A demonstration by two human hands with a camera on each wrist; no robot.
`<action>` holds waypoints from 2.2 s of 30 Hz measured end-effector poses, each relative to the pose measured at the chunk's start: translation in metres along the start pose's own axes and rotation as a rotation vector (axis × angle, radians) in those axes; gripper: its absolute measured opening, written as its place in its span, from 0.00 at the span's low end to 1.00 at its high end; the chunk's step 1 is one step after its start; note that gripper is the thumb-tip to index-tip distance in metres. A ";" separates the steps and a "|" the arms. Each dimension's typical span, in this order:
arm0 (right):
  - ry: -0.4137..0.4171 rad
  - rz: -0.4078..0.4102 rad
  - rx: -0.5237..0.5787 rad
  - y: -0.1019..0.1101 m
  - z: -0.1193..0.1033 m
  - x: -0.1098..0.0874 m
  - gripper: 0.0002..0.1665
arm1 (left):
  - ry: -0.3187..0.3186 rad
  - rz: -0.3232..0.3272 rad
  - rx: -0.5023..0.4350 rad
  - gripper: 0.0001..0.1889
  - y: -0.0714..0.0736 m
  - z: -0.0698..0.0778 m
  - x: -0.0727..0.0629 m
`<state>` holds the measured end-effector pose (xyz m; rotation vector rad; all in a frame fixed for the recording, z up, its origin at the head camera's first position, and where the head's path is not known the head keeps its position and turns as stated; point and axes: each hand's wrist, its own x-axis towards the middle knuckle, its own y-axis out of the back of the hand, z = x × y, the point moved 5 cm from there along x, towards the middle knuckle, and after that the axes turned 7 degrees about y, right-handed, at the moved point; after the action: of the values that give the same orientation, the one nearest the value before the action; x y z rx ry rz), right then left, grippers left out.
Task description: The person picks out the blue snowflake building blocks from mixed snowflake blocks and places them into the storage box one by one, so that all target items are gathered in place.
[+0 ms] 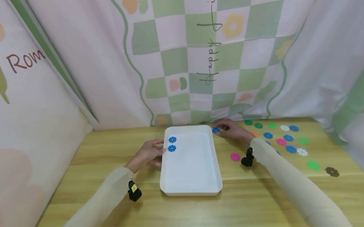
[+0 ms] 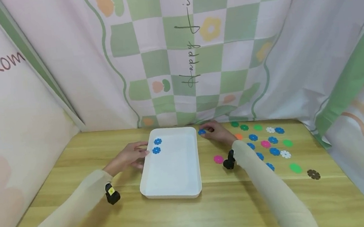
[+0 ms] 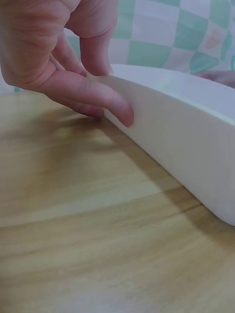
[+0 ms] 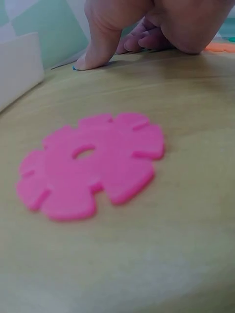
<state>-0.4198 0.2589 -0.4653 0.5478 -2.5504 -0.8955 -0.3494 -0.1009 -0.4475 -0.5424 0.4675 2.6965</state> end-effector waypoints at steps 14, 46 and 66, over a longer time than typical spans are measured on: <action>-0.014 0.010 0.045 -0.004 -0.007 0.002 0.19 | 0.019 0.040 0.007 0.28 0.000 0.003 0.000; -0.228 0.102 0.364 0.026 -0.088 -0.007 0.20 | -0.064 0.035 -0.005 0.35 -0.003 0.002 -0.001; -0.398 -0.124 0.444 -0.055 -0.129 0.032 0.14 | -0.001 -0.033 -0.039 0.32 0.002 0.003 0.000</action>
<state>-0.3735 0.1391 -0.4008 0.7196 -3.1360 -0.5076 -0.3514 -0.1019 -0.4442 -0.5552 0.4030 2.6797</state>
